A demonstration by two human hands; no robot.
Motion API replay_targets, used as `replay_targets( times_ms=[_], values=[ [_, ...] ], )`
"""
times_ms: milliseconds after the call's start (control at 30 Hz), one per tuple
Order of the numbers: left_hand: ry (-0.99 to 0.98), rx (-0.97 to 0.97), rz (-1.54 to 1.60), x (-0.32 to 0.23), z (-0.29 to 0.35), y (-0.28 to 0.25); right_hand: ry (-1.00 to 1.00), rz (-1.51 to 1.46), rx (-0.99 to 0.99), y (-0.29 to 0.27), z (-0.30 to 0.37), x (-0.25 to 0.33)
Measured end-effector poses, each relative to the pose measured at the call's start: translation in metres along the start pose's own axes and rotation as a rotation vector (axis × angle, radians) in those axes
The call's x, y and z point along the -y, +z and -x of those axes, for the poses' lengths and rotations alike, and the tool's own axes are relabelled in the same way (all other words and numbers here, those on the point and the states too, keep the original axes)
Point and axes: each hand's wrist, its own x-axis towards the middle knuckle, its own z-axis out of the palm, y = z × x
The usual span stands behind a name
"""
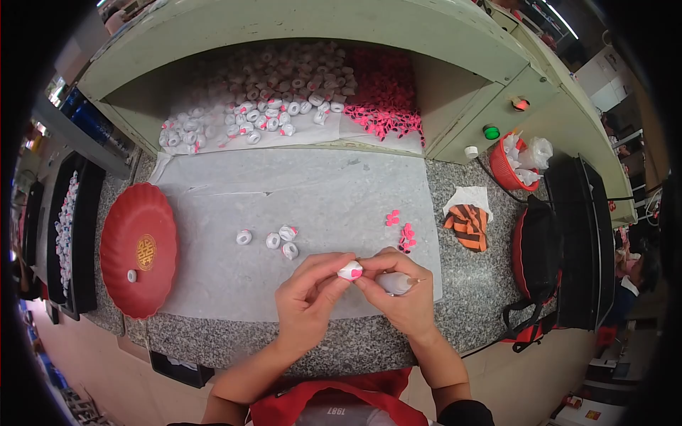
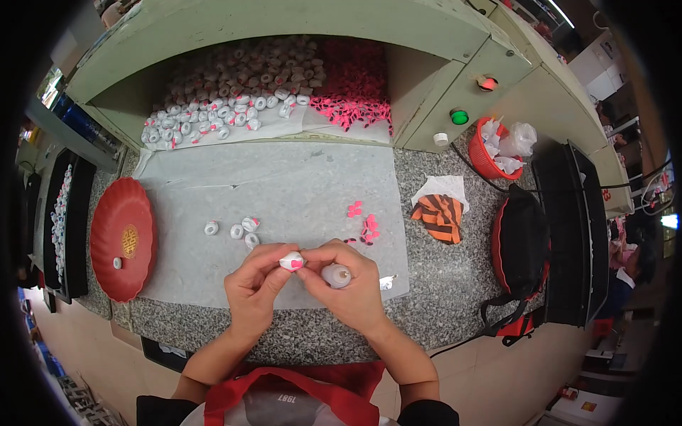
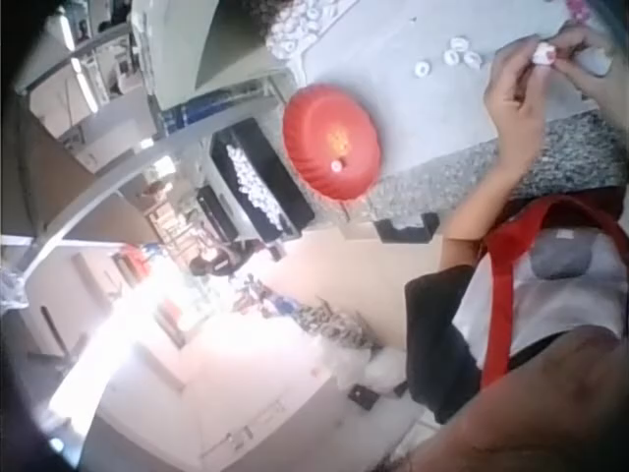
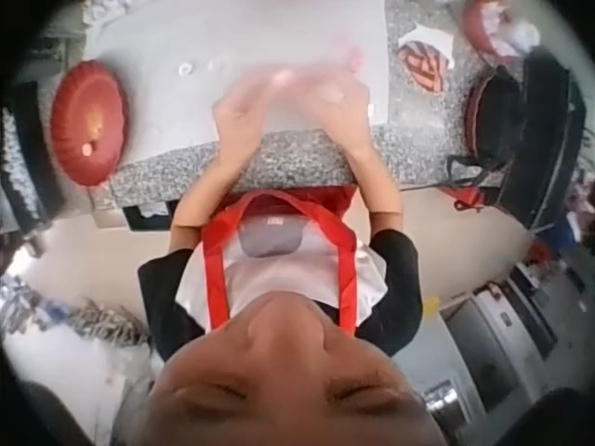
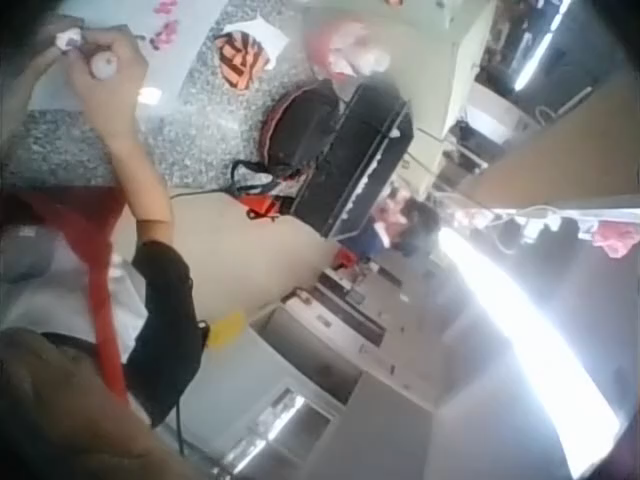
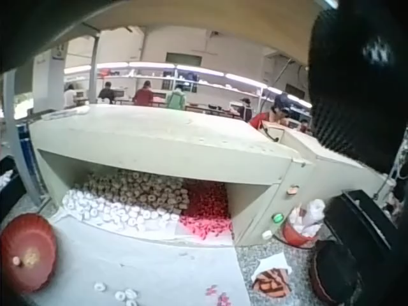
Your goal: Assembling small toy character heads by applying glue and attaching pink bow/ear parts.
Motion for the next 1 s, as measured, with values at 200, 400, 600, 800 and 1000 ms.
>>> replay_targets(
  times_ms=[200, 400, 600, 800, 1000],
  values=[
    [-0.044, -0.004, 0.009, 0.001, 0.001, -0.003, 0.014, -0.008, 0.003, 0.002, 0.000, -0.002],
    [-0.122, 0.000, 0.052, 0.003, -0.001, -0.008, -0.049, 0.014, -0.004, -0.001, 0.000, -0.006],
    [-0.536, -0.106, 0.550, -0.001, -0.007, -0.011, -0.228, 0.185, -0.007, 0.004, -0.003, 0.002],
    [-0.346, -0.022, 0.278, -0.007, -0.001, -0.011, -0.141, -0.052, 0.076, -0.001, -0.001, -0.006],
    [-0.109, 0.133, 0.067, -0.005, 0.001, -0.009, 0.018, -0.364, 0.098, -0.005, -0.001, -0.009]
  ],
)
